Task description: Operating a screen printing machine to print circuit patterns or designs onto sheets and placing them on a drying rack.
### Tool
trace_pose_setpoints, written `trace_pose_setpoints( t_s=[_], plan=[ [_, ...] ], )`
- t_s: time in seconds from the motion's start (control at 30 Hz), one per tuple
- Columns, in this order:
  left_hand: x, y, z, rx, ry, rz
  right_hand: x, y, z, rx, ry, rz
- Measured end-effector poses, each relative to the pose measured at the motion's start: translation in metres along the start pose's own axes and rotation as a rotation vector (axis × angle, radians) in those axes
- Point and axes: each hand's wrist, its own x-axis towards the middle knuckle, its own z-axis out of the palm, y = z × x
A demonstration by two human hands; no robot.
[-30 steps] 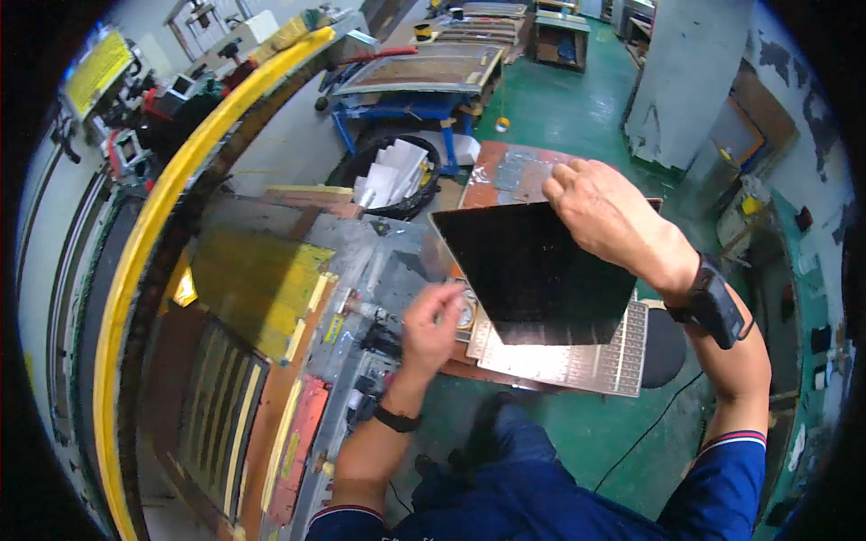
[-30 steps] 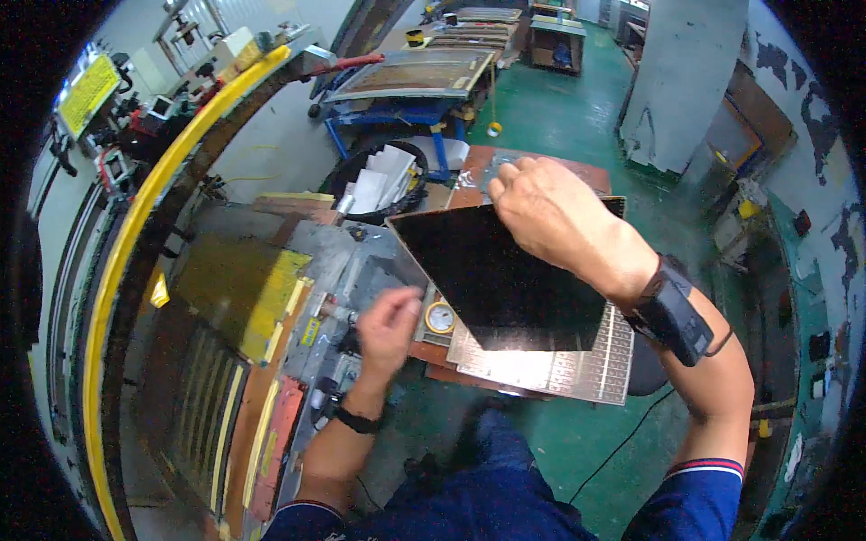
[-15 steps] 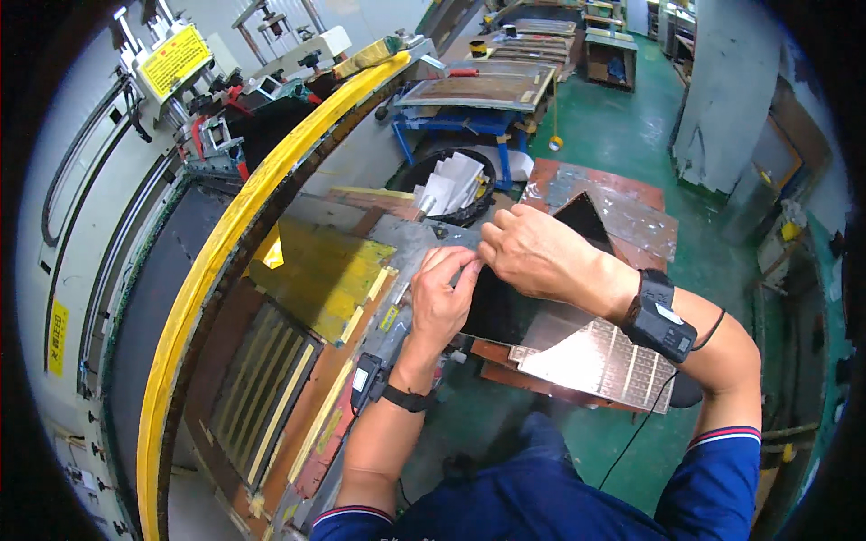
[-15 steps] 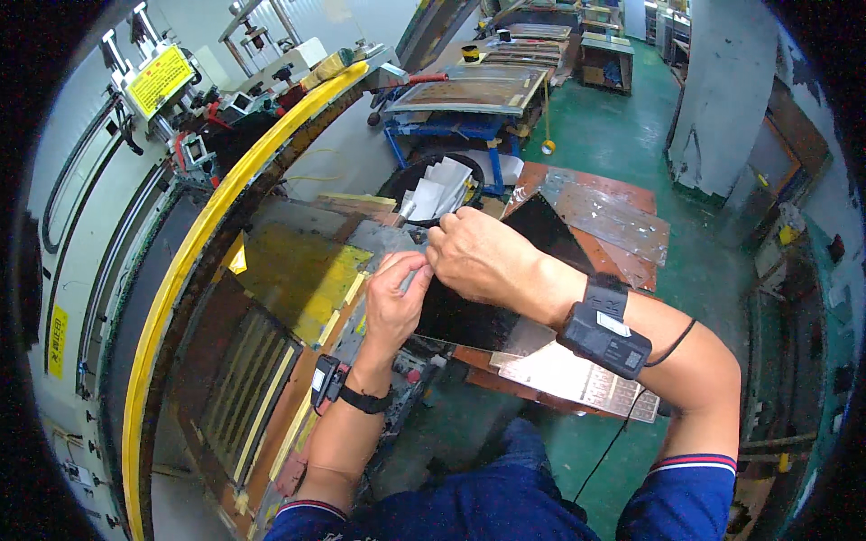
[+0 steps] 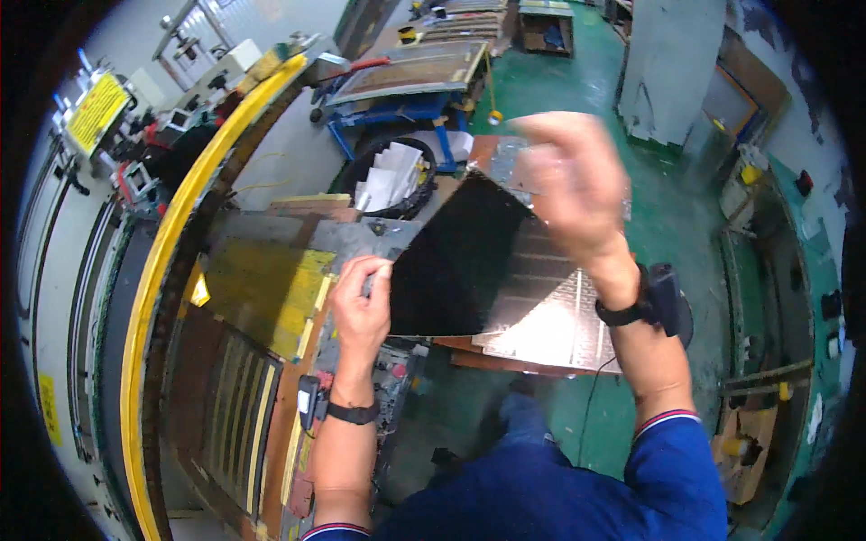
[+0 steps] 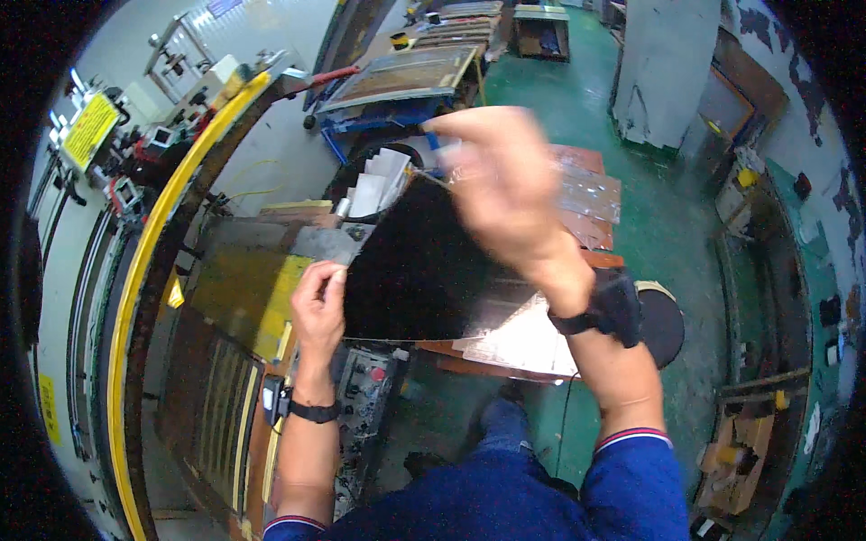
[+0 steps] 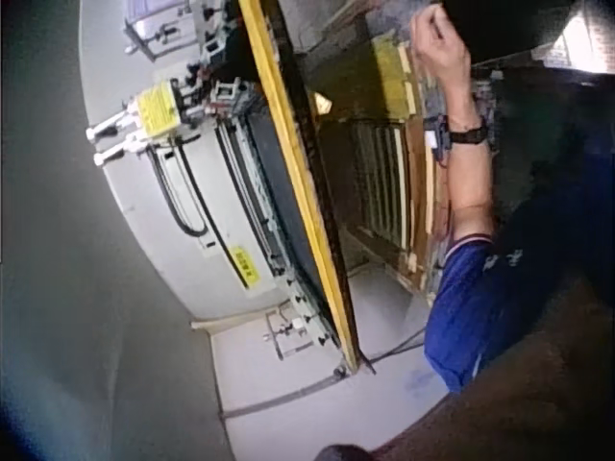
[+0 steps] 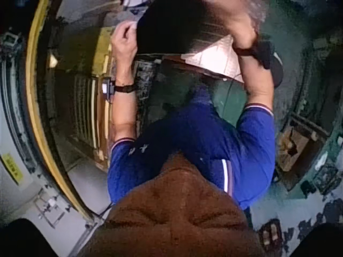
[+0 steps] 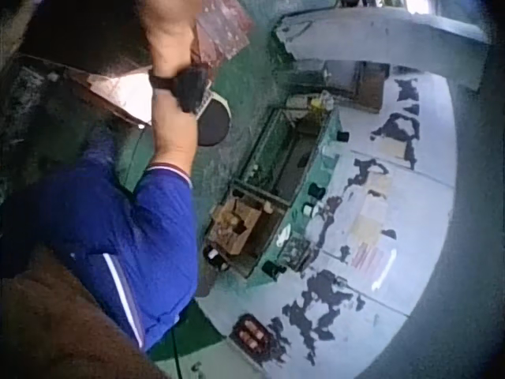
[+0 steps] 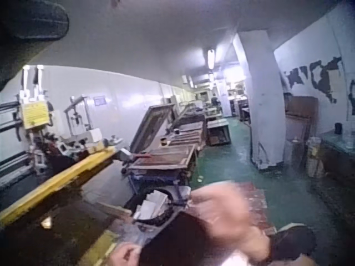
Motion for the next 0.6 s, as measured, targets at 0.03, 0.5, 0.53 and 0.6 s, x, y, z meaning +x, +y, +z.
trace_pose_setpoints(
  t_s=[0.03,0.5,0.53,0.6],
  plan=[
    [-0.002,-0.002,-0.002,0.009,-0.005,-0.031,-0.027,0.030,-0.017,0.129,0.252,0.180],
    [-0.011,-0.032,-0.017,0.039,0.010,-0.204,-0.419,0.200,0.072,0.985,0.207,1.783],
    [-0.012,-0.034,-0.018,0.040,0.011,-0.203,-0.415,0.201,0.079,1.000,0.218,1.794],
    [-0.014,-0.039,-0.021,0.021,0.025,-0.223,-0.406,0.202,0.090,1.093,0.203,1.737]
  ],
)
